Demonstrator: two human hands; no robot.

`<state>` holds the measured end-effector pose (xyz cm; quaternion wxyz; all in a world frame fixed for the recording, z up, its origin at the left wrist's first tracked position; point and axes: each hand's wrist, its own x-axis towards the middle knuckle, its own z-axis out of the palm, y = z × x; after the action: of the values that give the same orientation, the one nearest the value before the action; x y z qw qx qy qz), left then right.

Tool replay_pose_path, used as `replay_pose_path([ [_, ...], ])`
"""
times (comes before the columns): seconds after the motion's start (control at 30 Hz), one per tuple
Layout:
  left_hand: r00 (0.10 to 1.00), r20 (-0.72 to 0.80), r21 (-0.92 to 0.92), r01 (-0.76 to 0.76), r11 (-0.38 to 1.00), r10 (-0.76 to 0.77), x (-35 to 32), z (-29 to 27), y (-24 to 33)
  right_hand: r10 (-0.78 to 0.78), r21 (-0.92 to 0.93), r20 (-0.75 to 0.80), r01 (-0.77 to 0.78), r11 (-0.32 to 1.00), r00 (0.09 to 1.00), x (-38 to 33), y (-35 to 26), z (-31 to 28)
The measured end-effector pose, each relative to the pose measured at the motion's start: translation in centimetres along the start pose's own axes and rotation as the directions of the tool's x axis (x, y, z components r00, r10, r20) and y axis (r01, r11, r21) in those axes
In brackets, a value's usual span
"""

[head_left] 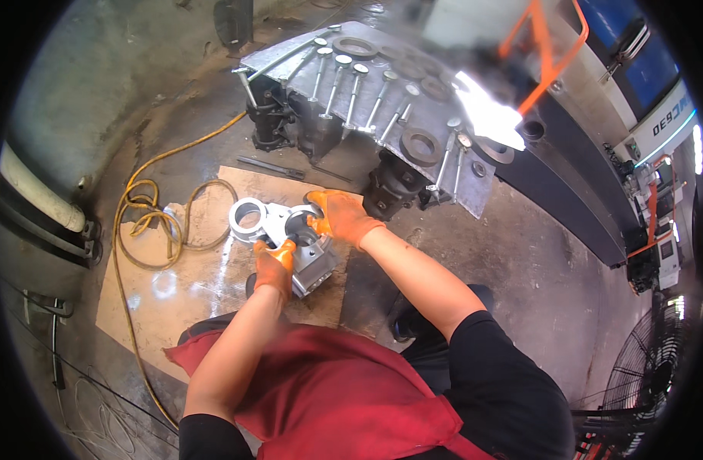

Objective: The person picks up a metal engine component and uses a dial bore gauge to measure internal dimensions across multiple circular openings, then returns to a workbench to select other gauges for further measurements.

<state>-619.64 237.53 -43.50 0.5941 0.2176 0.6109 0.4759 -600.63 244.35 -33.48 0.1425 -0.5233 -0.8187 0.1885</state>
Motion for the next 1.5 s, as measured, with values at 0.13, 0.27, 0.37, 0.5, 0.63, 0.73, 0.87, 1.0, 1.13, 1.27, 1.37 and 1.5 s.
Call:
replay_pose_path([
  [0.13, 0.502, -0.105, 0.944, -0.220, 0.245, 0.858, 0.8, 0.0, 1.2, -0.049, 0.082, -0.047, 0.053, 0.995, 0.998, 0.7, -0.3, -0.8],
  [0.27, 0.558, 0.329, 0.828, -0.558, 0.051, 0.762, -3.0, -0.5, 8.9, 0.045, 0.117, -0.442, 0.008, 0.993, 0.896, 4.1, 3.0, -5.5],
  [0.37, 0.567, 0.364, 0.788, -0.611, 0.081, 0.739, -2.9, -0.4, 8.3, 0.396, -0.080, -0.565, -0.526, 0.847, 0.724, 8.3, 9.3, -11.7],
  [0.5, 0.534, 0.369, 0.775, -0.628, 0.065, 0.761, -3.4, 1.0, 9.1, 0.570, -0.153, -0.540, -0.738, 0.657, 0.619, 11.1, 17.9, -17.3],
  [0.63, 0.569, 0.381, 0.795, -0.604, 0.055, 0.729, -3.7, 1.9, 10.0, 0.533, -0.114, -0.542, -0.686, 0.719, 0.649, 15.3, 16.5, -17.4],
  [0.73, 0.520, 0.393, 0.730, -0.678, 0.087, 0.758, -4.5, 3.1, 11.4, 0.419, -0.068, -0.551, -0.539, 0.839, 0.722, 19.8, 14.6, -17.0],
  [0.87, 0.497, 0.400, 0.687, -0.719, 0.108, 0.770, -3.7, 3.1, 12.9, 0.406, 0.080, -0.349, -0.405, 0.911, 0.845, 28.7, 8.2, -16.2],
  [1.0, 0.548, 0.416, 0.650, -0.737, 0.184, 0.725, -2.5, 4.0, 14.3, 0.345, 0.050, -0.386, -0.354, 0.934, 0.856, 34.9, 8.8, -14.9],
  [1.13, 0.468, 0.369, 0.619, -0.768, 0.163, 0.803, 0.2, 3.9, 15.1, 0.387, -0.048, -0.447, -0.453, 0.890, 0.807, 34.1, 11.5, -16.0],
  [1.27, 0.459, 0.394, 0.581, -0.796, 0.171, 0.797, 1.1, 4.1, 15.6, 0.504, -0.255, -0.303, -0.578, 0.775, 0.809, 27.8, 18.0, -21.3],
  [1.37, 0.465, 0.425, 0.578, -0.800, 0.163, 0.777, 1.4, 4.9, 15.9, 0.701, -0.368, -0.110, -0.684, 0.630, 0.705, 24.9, 18.5, -22.5],
  [1.5, 0.447, 0.414, 0.531, -0.826, 0.189, 0.793, 2.1, 6.3, 15.8, 0.660, -0.507, -0.051, -0.589, 0.630, 0.750, 23.4, 18.8, -21.9],
])
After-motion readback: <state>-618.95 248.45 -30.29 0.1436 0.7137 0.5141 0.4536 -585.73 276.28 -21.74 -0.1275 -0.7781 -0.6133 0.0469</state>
